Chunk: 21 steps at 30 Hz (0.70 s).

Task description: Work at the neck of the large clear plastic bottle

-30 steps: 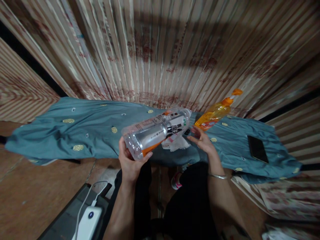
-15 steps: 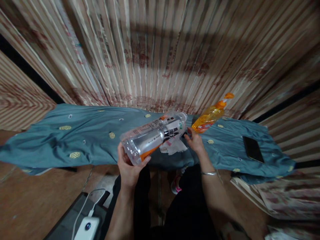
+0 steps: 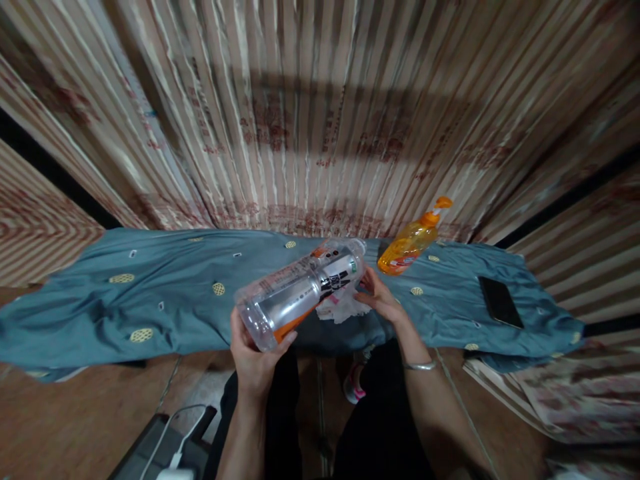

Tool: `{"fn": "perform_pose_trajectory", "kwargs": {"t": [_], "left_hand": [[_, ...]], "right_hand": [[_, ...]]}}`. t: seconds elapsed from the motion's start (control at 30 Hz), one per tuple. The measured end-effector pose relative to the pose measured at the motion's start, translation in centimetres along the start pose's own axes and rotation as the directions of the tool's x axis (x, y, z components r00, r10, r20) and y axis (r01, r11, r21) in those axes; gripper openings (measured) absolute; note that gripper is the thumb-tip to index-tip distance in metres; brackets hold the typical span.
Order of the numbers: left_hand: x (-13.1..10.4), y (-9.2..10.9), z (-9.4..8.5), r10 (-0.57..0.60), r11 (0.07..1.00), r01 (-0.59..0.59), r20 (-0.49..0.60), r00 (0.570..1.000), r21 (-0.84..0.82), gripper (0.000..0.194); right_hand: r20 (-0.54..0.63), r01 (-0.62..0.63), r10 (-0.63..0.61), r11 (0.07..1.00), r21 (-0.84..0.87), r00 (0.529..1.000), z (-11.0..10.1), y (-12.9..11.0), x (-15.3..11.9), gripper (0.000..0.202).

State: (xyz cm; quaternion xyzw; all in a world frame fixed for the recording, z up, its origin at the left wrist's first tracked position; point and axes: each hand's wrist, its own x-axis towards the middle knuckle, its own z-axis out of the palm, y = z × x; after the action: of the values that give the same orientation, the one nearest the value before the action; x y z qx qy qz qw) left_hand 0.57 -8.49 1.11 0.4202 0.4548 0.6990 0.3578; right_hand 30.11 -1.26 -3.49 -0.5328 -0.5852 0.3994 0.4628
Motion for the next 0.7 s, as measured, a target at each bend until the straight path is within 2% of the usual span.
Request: {"fn": "perform_pose_trajectory", "kwargs": {"t": [0.1, 0.23, 0.33, 0.47, 0.6, 0.7], "left_hand": [[0.0, 0.2, 0.1, -0.004, 1.000, 0.004, -0.009, 1.000, 0.023, 0.091], [0.0, -0.3, -0.2, -0.039, 0.997, 0.040, -0.019, 0.999, 0.066, 0.090], [-0.1, -1.5, -1.0, -0.067, 0.995, 0.069, -0.037, 0.997, 0.067, 0.090], [-0.4, -2.7, -2.0, -0.078, 0.989, 0.086, -0.067, 0.995, 0.123, 0.093], [-0.5, -2.2, -2.3, -0.026, 0.985, 0.040, -0.081, 0.996, 0.170, 0.094], [-0.5, -1.8, -2.4, -0.011, 0.983, 0.024, -0.074, 0.997, 0.181, 0.095]], "right_hand": [[-0.011, 0.027, -0.028, 0.996, -0.083, 1.000, 1.3, -1.5, -0.5, 0.093], [-0.180, -0.027, -0.011, 0.977, -0.210, 0.984, 3.3, -2.7, -0.8, 0.093], [-0.256, -0.031, -0.029, 0.973, -0.231, 0.966, 4.4, -2.8, -0.6, 0.080], [-0.301, -0.054, -0.015, 0.974, -0.218, 0.953, 5.0, -2.4, -0.3, 0.061], [-0.338, -0.098, 0.011, 0.965, -0.242, 0.941, 5.2, -2.2, -0.3, 0.051], [-0.339, -0.090, -0.001, 0.964, -0.252, 0.941, 5.4, -2.4, -0.4, 0.051]]}}
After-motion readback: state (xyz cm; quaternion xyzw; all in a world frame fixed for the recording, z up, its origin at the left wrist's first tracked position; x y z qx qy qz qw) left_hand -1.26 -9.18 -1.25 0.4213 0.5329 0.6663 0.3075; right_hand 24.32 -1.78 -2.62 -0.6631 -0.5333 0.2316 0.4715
